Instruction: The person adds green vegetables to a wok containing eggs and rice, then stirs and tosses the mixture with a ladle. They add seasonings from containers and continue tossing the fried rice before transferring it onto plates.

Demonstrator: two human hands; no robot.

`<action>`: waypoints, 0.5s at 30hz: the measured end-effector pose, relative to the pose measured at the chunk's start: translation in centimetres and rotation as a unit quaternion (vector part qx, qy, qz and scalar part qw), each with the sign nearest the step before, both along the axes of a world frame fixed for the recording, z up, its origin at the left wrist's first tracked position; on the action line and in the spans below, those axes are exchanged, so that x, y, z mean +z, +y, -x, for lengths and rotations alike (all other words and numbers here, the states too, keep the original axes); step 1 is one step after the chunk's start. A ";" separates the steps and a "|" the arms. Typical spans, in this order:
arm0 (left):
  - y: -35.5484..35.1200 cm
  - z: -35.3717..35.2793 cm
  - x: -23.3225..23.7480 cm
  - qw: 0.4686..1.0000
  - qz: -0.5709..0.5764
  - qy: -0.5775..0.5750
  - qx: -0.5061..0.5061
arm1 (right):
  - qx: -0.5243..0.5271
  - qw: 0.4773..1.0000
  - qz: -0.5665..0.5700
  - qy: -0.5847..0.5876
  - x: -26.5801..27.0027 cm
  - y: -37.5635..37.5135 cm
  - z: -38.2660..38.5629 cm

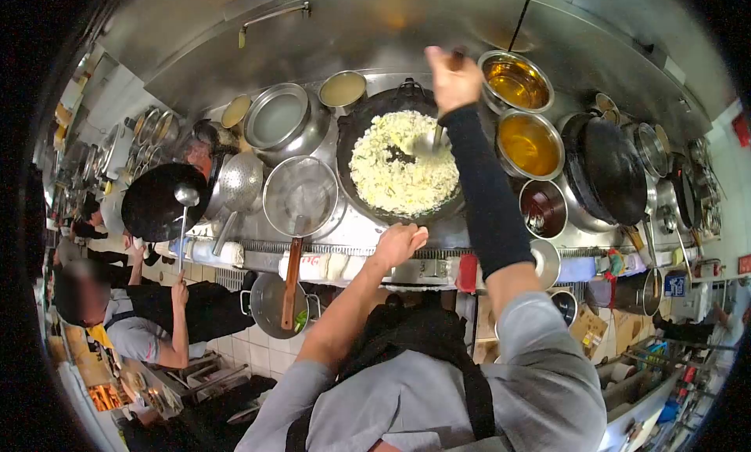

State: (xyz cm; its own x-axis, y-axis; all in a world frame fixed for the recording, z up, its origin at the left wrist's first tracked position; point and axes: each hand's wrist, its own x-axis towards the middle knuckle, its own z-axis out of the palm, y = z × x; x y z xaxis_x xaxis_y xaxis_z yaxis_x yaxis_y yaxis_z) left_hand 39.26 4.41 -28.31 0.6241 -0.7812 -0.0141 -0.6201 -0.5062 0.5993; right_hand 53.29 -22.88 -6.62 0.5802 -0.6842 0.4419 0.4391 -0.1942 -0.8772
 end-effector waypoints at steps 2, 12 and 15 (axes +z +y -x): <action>0.1 0.2 -0.1 1.000 0.003 0.000 0.002 | 0.023 0.991 -0.122 -0.054 -2.8 0.6 1.1; 0.2 0.2 1.6 1.000 0.018 0.009 0.003 | 0.050 0.998 0.038 0.011 -2.7 7.4 -0.9; 0.4 0.3 1.6 1.000 0.012 0.008 -0.003 | -0.004 0.997 0.070 0.024 -0.4 6.9 -2.4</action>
